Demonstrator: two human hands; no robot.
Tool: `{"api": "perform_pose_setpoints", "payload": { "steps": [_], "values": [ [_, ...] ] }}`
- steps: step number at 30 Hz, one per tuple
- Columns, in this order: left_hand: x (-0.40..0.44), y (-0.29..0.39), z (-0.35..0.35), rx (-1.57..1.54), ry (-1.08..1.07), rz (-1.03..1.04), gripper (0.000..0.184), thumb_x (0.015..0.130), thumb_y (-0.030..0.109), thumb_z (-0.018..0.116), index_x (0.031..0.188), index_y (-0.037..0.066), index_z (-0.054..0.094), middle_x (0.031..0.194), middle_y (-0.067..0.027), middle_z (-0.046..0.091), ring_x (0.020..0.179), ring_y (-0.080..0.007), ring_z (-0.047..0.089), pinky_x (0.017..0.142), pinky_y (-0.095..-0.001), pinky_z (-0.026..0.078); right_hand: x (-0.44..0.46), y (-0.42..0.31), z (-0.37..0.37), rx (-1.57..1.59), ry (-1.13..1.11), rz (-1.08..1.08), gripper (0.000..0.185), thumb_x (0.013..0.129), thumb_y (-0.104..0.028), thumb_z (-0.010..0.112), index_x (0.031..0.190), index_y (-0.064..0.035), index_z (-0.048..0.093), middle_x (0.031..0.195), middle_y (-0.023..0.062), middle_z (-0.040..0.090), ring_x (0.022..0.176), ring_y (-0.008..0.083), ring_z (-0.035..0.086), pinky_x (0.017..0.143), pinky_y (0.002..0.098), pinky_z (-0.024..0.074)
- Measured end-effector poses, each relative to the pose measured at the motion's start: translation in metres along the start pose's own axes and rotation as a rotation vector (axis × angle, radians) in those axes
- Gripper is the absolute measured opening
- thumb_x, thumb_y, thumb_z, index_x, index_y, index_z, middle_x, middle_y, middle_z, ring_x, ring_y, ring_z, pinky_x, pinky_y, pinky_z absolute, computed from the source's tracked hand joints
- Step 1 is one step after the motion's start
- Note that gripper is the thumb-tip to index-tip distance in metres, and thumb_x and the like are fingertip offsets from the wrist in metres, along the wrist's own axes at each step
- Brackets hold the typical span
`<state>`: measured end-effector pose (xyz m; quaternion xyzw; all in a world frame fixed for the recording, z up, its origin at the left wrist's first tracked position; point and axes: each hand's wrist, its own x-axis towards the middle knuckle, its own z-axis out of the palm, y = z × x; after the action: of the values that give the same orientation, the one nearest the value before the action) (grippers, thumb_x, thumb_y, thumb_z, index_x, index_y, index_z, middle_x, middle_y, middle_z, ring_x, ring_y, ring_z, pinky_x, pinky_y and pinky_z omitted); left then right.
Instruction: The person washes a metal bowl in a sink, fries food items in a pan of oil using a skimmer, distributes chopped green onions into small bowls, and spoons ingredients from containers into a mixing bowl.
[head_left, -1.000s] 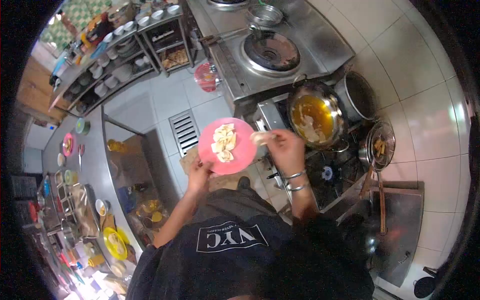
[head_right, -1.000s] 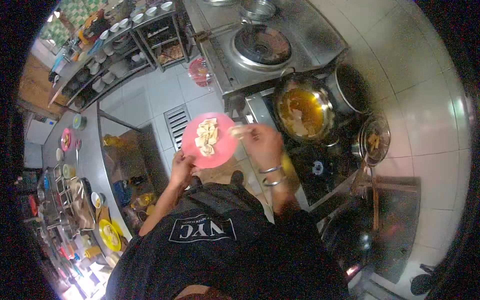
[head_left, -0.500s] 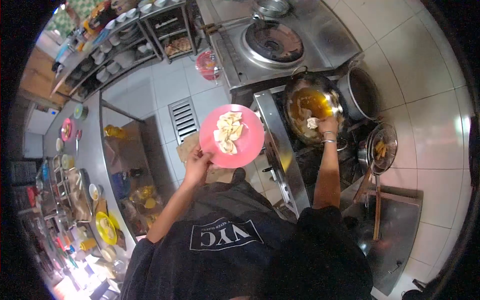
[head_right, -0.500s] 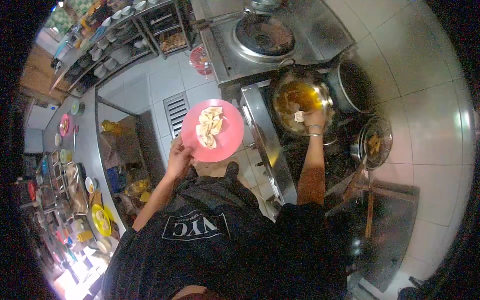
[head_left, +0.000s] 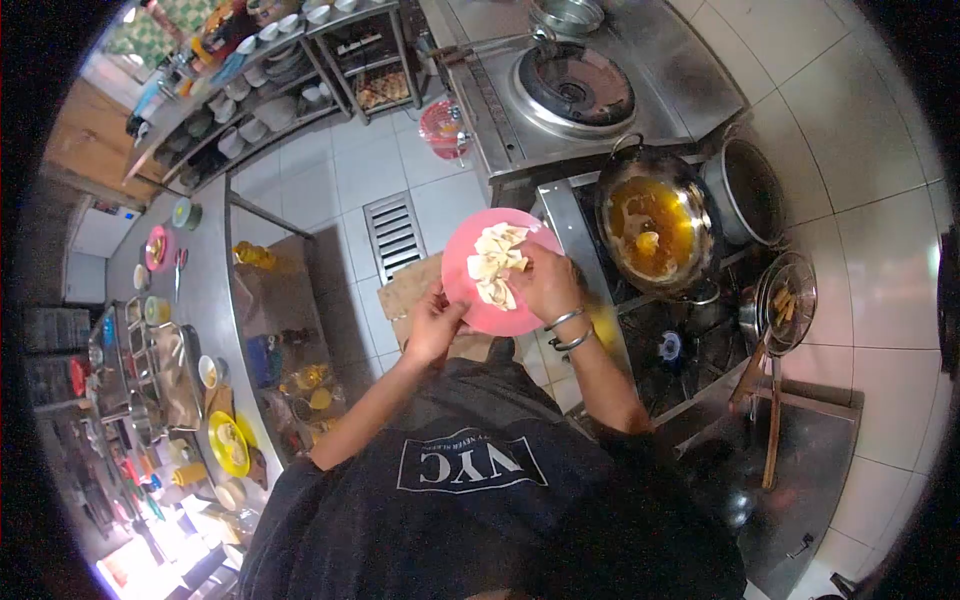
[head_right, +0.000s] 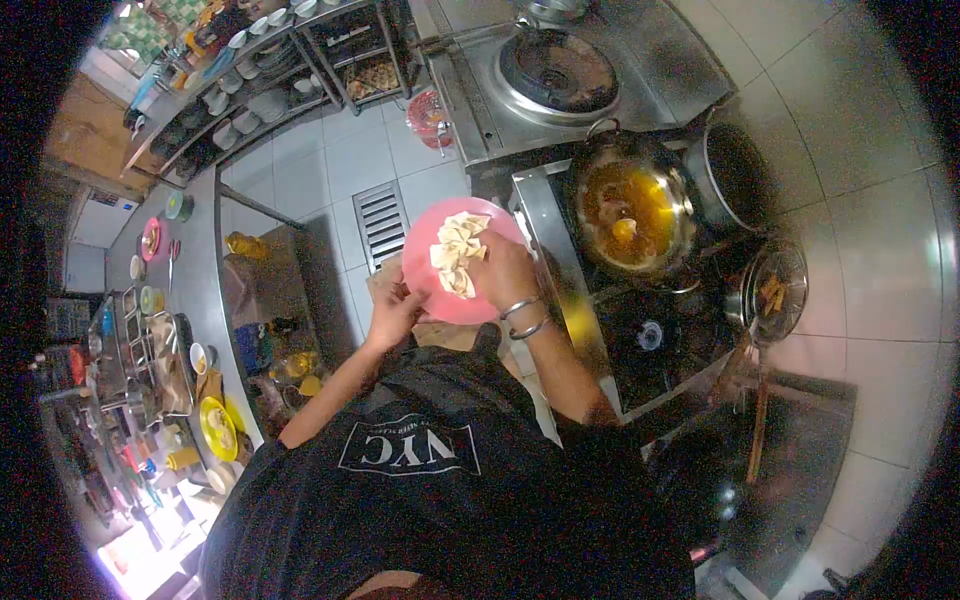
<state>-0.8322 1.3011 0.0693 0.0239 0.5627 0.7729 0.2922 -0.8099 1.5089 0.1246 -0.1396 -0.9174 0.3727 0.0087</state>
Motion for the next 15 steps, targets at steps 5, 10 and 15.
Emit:
{"api": "perform_pose_setpoints", "payload": {
  "steps": [5,10,15],
  "values": [
    [0.001,-0.001,-0.01,-0.022,0.058,-0.12,0.048,0.091,-0.005,0.053,0.137,-0.001,0.04,0.12,-0.0157,0.061,0.095,-0.0238,0.068,0.075,-0.036,0.063,-0.005,0.014,0.028,-0.03,0.113,-0.286,0.028,0.08,-0.013,0.072,0.105,-0.0017,0.067,0.099,0.0221,0.067,0.083,0.0335,0.069,0.072,0.0393,0.0552],
    [-0.002,-0.007,-0.013,-0.098,0.054,-0.127,0.045,0.091,-0.003,0.052,0.134,-0.001,0.039,0.113,-0.0181,0.062,0.092,-0.0256,0.069,0.07,-0.0352,0.064,-0.005,0.008,0.021,0.021,0.175,-0.271,0.025,0.081,-0.01,0.065,0.104,-0.0024,0.065,0.095,0.0218,0.066,0.083,0.0387,0.065,0.077,0.0442,0.0529],
    [-0.005,0.002,-0.01,-0.128,0.136,-0.099,0.047,0.089,-0.004,0.053,0.134,-0.002,0.04,0.115,-0.0174,0.061,0.096,-0.026,0.068,0.073,-0.0361,0.064,-0.001,0.021,-0.003,0.368,0.052,0.033,0.028,0.081,-0.006,0.069,0.108,0.0023,0.065,0.091,0.0169,0.071,0.08,0.0225,0.07,0.072,0.0323,0.0553]
  ]
}}
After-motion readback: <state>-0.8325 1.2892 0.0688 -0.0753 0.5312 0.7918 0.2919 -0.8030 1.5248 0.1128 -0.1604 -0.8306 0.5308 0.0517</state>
